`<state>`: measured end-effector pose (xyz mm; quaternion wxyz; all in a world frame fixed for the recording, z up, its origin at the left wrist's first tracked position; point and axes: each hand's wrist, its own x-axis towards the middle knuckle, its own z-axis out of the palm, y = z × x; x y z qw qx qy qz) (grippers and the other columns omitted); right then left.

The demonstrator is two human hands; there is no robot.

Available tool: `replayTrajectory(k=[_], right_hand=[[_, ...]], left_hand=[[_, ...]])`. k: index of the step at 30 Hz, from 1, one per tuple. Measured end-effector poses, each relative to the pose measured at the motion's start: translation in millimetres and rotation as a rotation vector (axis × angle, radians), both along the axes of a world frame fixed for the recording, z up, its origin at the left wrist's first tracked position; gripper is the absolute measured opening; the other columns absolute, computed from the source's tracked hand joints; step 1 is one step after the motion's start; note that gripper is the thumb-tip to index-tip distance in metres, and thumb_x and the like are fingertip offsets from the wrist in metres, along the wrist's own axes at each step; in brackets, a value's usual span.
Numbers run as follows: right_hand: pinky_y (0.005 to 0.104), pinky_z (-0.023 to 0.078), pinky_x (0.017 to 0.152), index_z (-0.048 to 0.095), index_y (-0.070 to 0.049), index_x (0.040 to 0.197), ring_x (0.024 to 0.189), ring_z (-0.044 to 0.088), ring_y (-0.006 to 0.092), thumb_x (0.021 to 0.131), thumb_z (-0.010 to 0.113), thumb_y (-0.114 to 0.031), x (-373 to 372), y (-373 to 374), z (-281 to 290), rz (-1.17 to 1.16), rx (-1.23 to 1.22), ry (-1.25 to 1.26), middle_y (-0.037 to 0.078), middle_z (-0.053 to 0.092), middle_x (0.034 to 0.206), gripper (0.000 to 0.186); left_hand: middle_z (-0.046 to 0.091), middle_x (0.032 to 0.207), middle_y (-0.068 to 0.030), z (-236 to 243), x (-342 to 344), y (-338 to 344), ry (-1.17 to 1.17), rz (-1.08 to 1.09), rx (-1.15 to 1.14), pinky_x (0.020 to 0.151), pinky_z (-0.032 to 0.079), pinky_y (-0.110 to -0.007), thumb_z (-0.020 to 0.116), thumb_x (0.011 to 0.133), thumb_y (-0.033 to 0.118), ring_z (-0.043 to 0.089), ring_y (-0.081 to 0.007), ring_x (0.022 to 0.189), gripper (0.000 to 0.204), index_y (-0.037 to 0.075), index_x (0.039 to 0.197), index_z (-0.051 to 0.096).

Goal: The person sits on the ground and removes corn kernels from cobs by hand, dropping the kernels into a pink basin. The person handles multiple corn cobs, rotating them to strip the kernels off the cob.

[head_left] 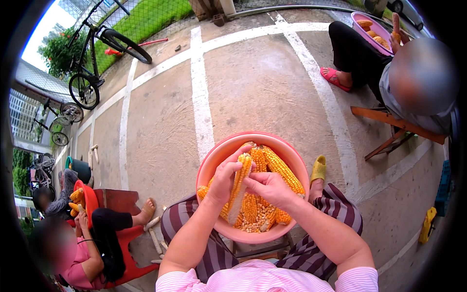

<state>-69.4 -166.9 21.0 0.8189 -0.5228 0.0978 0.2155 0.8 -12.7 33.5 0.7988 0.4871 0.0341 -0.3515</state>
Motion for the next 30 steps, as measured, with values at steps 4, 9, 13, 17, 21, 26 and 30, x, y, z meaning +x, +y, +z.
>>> replayTrajectory(k=[4, 9, 13, 17, 21, 26, 30], right_hand=[[0.0254, 0.054, 0.087, 0.069, 0.004, 0.119, 0.097, 0.065, 0.0095, 0.101, 0.063, -0.024, -1.1, -0.2, -2.1, 0.001, 0.016, -0.012, 0.006, 0.071, 0.106, 0.034], [0.0246, 0.053, 0.086, 0.068, 0.007, 0.114, 0.095, 0.065, 0.0094, 0.101, 0.063, -0.028, 1.2, -2.5, 18.9, 0.021, -0.014, -0.005, 0.007, 0.071, 0.102, 0.037], [0.0252, 0.053, 0.084, 0.069, 0.006, 0.111, 0.091, 0.064, 0.0084, 0.102, 0.061, -0.029, 2.2, -2.7, 12.2, 0.033, -0.067, 0.008, 0.006, 0.070, 0.097, 0.037], [0.0253, 0.053, 0.083, 0.069, 0.004, 0.110, 0.089, 0.063, 0.0080, 0.103, 0.060, -0.029, 1.0, -2.0, 10.1, 0.047, -0.098, -0.036, 0.004, 0.070, 0.095, 0.036], [0.0273, 0.054, 0.091, 0.065, 0.001, 0.123, 0.099, 0.065, 0.0101, 0.105, 0.056, -0.027, -0.1, -4.2, -6.9, 0.107, -0.077, -0.030, 0.004, 0.068, 0.107, 0.035], [0.0278, 0.054, 0.087, 0.067, 0.001, 0.119, 0.094, 0.064, 0.0097, 0.107, 0.052, -0.028, -3.1, 0.1, -9.6, 0.070, -0.058, -0.047, 0.004, 0.069, 0.102, 0.035], [0.0312, 0.054, 0.097, 0.060, 0.002, 0.129, 0.107, 0.065, 0.0156, 0.108, 0.047, -0.028, -4.2, -0.4, -16.4, 0.110, -0.008, -0.015, 0.008, 0.066, 0.116, 0.039]], left_hand=[[0.064, 0.102, -0.0117, 0.3, -1.1, -0.2, 0.032, -0.002, -0.034, 0.091, 0.051, -0.031, 0.051, 0.089, 0.023, 0.063, -0.0186, 0.100, 0.060, 0.003, 0.145, 0.044], [0.064, 0.104, -0.0125, 4.2, -0.6, 0.3, 0.034, -0.014, -0.034, 0.090, 0.051, -0.032, 0.050, 0.088, 0.023, 0.063, -0.0190, 0.100, 0.060, 0.002, 0.144, 0.045], [0.065, 0.104, -0.0132, 10.3, -1.2, -0.6, 0.038, -0.036, -0.040, 0.088, 0.052, -0.032, 0.049, 0.088, 0.022, 0.064, -0.0194, 0.098, 0.061, 0.002, 0.145, 0.045], [0.066, 0.106, -0.0098, 6.1, -1.4, 3.0, 0.024, -0.051, -0.036, 0.092, 0.052, -0.030, 0.051, 0.089, 0.019, 0.064, -0.0160, 0.100, 0.060, 0.002, 0.145, 0.047], [0.067, 0.106, -0.0073, 8.1, -2.9, 1.7, 0.021, -0.043, -0.025, 0.093, 0.051, -0.028, 0.051, 0.090, 0.014, 0.064, -0.0130, 0.100, 0.056, 0.003, 0.144, 0.051], [0.067, 0.104, -0.0088, 6.6, -4.6, -0.1, -0.010, -0.026, 0.049, 0.087, 0.053, -0.028, 0.050, 0.088, 0.016, 0.064, -0.0138, 0.096, 0.057, 0.004, 0.144, 0.050], [0.067, 0.102, -0.0097, 3.8, -4.4, 1.5, -0.021, -0.039, 0.084, 0.085, 0.053, -0.028, 0.049, 0.088, 0.018, 0.064, -0.0150, 0.093, 0.059, 0.005, 0.145, 0.048]])
